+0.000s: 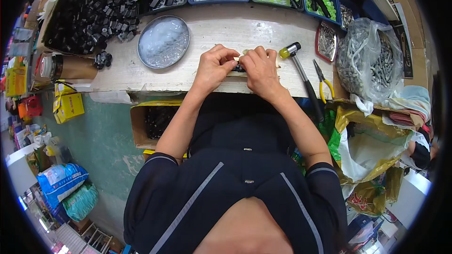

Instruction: Manually assembling small plastic and metal components for toys at a factory workbench.

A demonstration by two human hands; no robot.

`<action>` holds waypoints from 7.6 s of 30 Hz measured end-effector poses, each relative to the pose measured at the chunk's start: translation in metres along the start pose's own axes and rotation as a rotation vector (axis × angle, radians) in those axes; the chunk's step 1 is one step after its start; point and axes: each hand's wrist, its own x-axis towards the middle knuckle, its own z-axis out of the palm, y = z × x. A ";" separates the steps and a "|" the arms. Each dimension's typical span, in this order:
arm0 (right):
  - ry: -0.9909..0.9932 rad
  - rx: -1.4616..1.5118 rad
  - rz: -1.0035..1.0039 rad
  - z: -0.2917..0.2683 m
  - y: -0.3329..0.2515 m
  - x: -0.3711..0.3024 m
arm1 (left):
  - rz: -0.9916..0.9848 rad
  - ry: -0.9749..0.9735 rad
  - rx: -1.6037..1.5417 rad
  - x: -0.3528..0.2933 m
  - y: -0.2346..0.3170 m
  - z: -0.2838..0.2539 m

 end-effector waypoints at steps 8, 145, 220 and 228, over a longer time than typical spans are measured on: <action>0.187 0.279 0.205 -0.031 0.028 -0.001 | 0.084 -0.188 0.639 0.021 0.018 0.004; 0.607 1.138 0.754 -0.097 0.082 -0.049 | 0.007 -0.349 -0.630 0.138 0.086 0.088; -0.516 -0.069 -0.162 -0.044 0.012 0.031 | 0.453 0.135 0.381 -0.008 -0.014 0.027; -0.087 0.110 0.060 -0.061 0.049 -0.001 | 0.406 0.106 0.419 -0.006 -0.009 0.028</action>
